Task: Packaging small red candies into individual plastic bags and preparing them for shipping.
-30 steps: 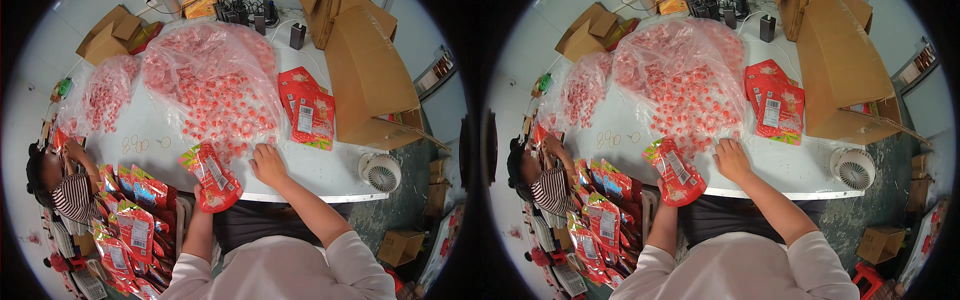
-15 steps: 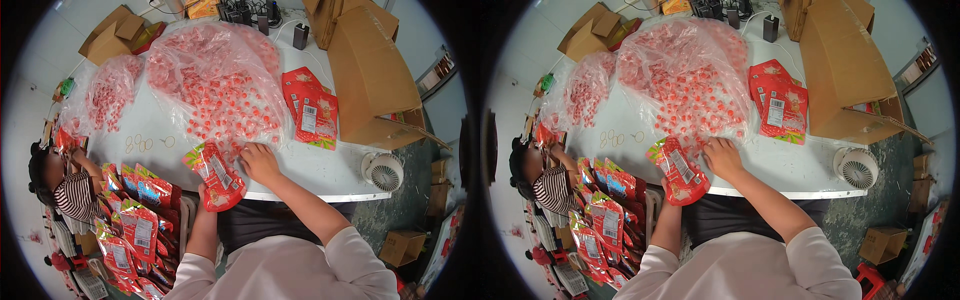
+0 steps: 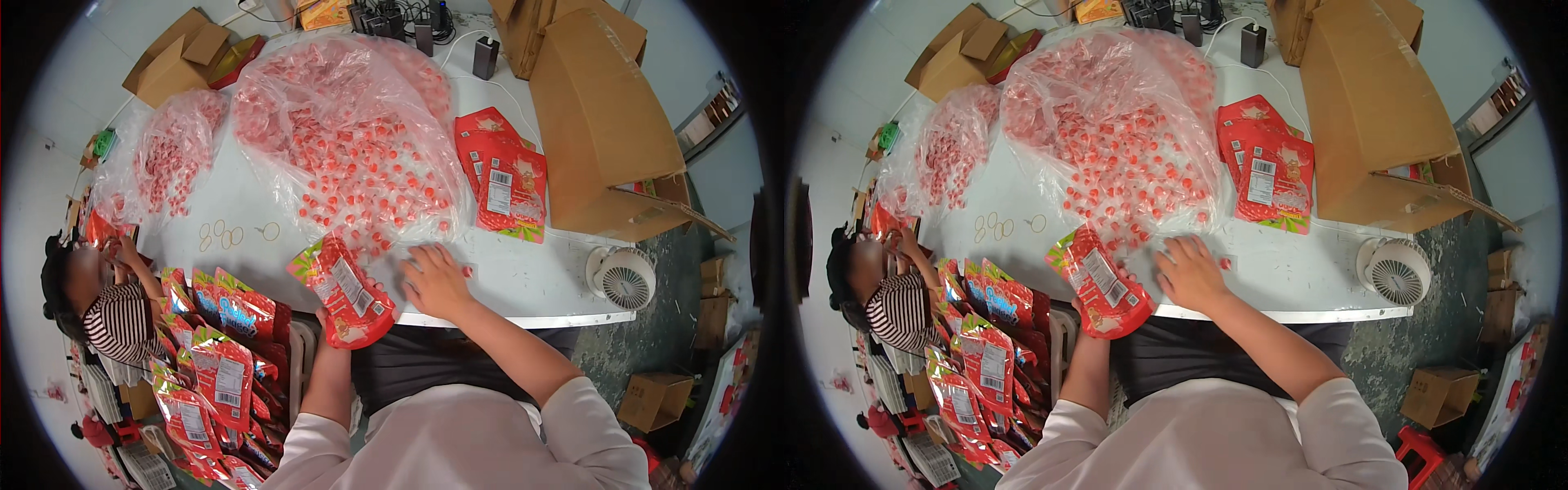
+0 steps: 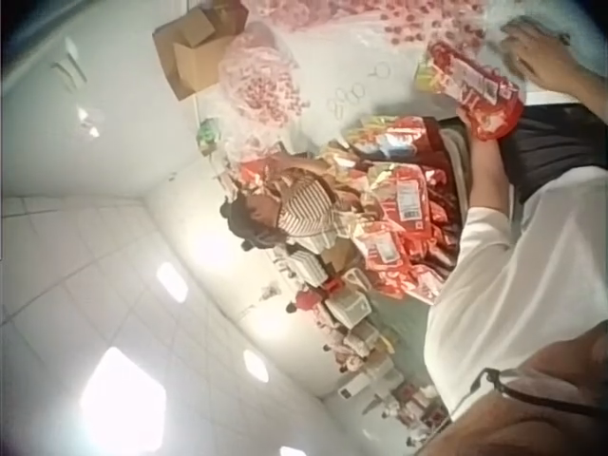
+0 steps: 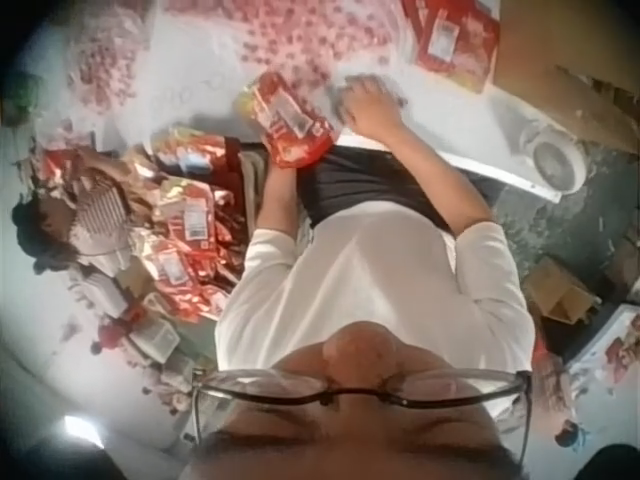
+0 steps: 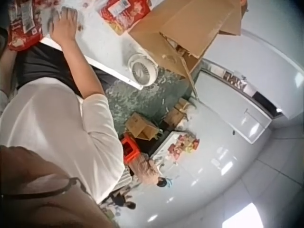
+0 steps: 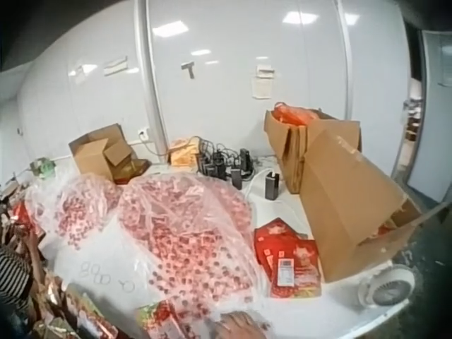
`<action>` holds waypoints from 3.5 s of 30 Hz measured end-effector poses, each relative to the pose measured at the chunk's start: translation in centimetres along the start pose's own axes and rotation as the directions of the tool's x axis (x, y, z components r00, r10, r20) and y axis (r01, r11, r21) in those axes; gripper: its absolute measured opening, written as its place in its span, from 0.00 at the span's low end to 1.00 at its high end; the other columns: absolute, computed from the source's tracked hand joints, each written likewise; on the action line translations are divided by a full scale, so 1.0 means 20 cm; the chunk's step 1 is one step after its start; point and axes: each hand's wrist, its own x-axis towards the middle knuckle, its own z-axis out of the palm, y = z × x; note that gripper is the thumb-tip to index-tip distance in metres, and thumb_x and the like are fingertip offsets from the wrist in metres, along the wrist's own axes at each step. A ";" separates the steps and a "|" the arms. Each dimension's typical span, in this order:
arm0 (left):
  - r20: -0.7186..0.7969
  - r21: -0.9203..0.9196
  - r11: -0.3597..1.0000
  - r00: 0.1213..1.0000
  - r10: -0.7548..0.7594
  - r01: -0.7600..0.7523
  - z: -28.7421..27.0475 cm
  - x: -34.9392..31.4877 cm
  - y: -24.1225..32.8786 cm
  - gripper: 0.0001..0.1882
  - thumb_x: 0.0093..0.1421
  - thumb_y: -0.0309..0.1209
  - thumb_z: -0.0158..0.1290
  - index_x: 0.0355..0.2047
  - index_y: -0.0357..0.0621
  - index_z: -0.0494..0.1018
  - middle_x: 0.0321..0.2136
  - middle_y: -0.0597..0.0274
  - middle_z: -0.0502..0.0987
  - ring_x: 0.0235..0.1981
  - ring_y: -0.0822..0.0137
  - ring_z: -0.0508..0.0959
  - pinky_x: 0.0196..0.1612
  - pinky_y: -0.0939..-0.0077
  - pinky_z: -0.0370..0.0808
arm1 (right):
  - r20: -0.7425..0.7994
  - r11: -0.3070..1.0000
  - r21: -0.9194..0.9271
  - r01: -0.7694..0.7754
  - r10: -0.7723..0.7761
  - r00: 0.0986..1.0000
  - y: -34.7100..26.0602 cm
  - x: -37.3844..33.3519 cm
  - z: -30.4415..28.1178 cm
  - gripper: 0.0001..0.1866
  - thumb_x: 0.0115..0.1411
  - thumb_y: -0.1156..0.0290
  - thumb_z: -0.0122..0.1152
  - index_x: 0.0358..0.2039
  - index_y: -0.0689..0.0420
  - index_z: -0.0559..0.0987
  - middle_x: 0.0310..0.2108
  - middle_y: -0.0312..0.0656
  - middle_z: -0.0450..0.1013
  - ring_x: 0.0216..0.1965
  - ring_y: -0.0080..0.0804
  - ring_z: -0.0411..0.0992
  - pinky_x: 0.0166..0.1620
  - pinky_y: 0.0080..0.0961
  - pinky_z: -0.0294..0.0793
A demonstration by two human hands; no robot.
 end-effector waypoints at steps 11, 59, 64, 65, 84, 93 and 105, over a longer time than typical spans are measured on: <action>0.025 -0.003 0.999 0.999 0.046 -0.046 -0.11 -0.09 -0.02 0.60 0.37 0.61 0.70 0.67 0.54 0.56 0.56 0.54 0.69 0.59 0.50 0.67 0.65 0.45 0.60 | 0.038 0.997 -0.005 0.078 -0.078 0.996 0.02 -0.01 0.06 0.13 0.50 0.67 0.62 0.37 0.53 0.74 0.38 0.43 0.67 0.46 0.44 0.66 0.51 0.41 0.66; 0.018 -0.001 1.000 1.000 -0.026 0.026 -0.04 -0.06 -0.03 0.65 0.36 0.62 0.71 0.67 0.49 0.49 0.54 0.51 0.71 0.58 0.50 0.68 0.65 0.52 0.61 | 0.001 0.955 -0.100 -0.279 0.280 0.960 0.17 0.16 0.02 0.42 0.57 0.54 0.62 0.67 0.60 0.57 0.65 0.52 0.57 0.58 0.48 0.60 0.58 0.43 0.58; 0.013 0.024 0.998 0.998 -0.056 0.056 -0.05 -0.07 -0.02 0.60 0.37 0.60 0.71 0.66 0.49 0.57 0.55 0.54 0.70 0.60 0.49 0.67 0.66 0.44 0.58 | 0.042 0.956 -0.083 -0.283 0.287 0.957 0.21 0.21 -0.02 0.44 0.57 0.56 0.62 0.68 0.61 0.55 0.63 0.52 0.60 0.58 0.47 0.60 0.57 0.43 0.58; 0.014 0.024 0.998 0.998 -0.058 0.058 -0.07 -0.07 -0.03 0.60 0.37 0.60 0.71 0.66 0.49 0.57 0.55 0.54 0.70 0.60 0.49 0.67 0.66 0.44 0.58 | 0.040 0.958 -0.066 -0.279 0.282 0.958 0.21 0.20 -0.02 0.43 0.57 0.58 0.62 0.68 0.62 0.55 0.61 0.51 0.62 0.57 0.47 0.60 0.57 0.43 0.58; -0.006 0.023 0.998 0.998 -0.062 0.062 -0.04 -0.07 -0.03 0.60 0.36 0.62 0.71 0.65 0.48 0.58 0.53 0.55 0.71 0.57 0.52 0.67 0.63 0.49 0.62 | -0.067 0.987 -0.072 -0.146 0.141 0.988 0.24 0.14 -0.04 0.36 0.57 0.53 0.64 0.60 0.60 0.66 0.60 0.57 0.57 0.60 0.54 0.58 0.62 0.46 0.60; 0.057 -0.012 0.998 0.996 -0.063 0.063 -0.07 -0.06 -0.03 0.61 0.38 0.59 0.71 0.67 0.48 0.54 0.56 0.52 0.70 0.60 0.47 0.67 0.67 0.43 0.57 | 0.036 0.990 -0.025 -0.139 0.140 0.989 0.11 0.22 0.03 0.36 0.58 0.52 0.63 0.61 0.57 0.67 0.63 0.56 0.56 0.63 0.56 0.56 0.63 0.49 0.59; 0.045 -0.016 0.998 0.997 -0.061 0.062 -0.07 -0.08 -0.03 0.64 0.38 0.61 0.71 0.69 0.47 0.52 0.57 0.49 0.69 0.60 0.46 0.67 0.67 0.44 0.57 | -0.105 0.993 -0.053 -0.103 0.097 0.990 0.10 0.20 0.05 0.26 0.56 0.57 0.64 0.49 0.60 0.74 0.54 0.46 0.66 0.56 0.44 0.63 0.57 0.43 0.65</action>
